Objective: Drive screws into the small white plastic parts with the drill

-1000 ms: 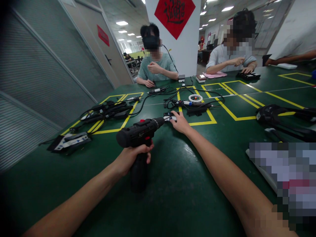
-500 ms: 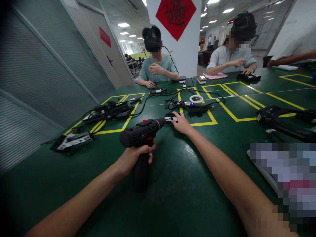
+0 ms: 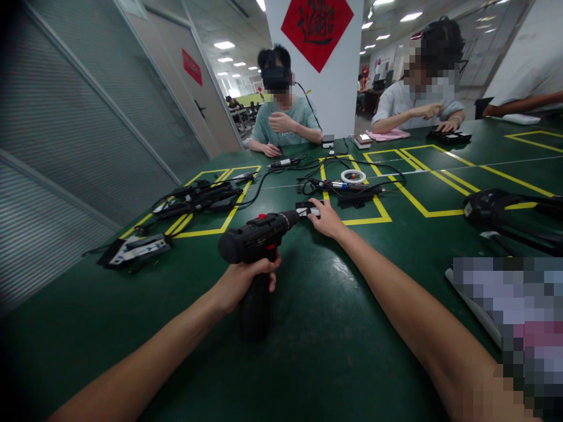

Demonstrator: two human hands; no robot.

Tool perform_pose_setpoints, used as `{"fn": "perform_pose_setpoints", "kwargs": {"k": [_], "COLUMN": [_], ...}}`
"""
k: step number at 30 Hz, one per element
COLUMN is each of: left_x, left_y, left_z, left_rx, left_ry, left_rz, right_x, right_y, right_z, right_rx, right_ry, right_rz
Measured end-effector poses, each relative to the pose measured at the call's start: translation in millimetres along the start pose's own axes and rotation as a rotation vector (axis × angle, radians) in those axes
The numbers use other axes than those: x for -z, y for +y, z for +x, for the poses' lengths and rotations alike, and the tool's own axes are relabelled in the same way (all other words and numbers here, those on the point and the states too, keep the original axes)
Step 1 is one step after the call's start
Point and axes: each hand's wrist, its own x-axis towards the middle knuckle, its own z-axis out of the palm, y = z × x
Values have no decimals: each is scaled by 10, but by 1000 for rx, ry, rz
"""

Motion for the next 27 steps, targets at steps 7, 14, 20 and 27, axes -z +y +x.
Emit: {"fn": "perform_pose_setpoints", "kwargs": {"k": [7, 14, 20, 27], "left_x": [-4, 3, 15, 22], "left_y": [-5, -5, -23, -24], "left_z": [-8, -8, 11, 10], "left_rx": [11, 27, 25, 22], "left_ry": [6, 21, 8, 7], "left_rz": [-24, -25, -56, -42], "right_x": [-6, -10, 3, -8], "right_y": [-21, -9, -12, 2], "right_z": [-2, -2, -8, -7], "right_rx": [-1, -9, -8, -8], "right_ry": [4, -2, -8, -5], "right_rz": [7, 4, 3, -3]}}
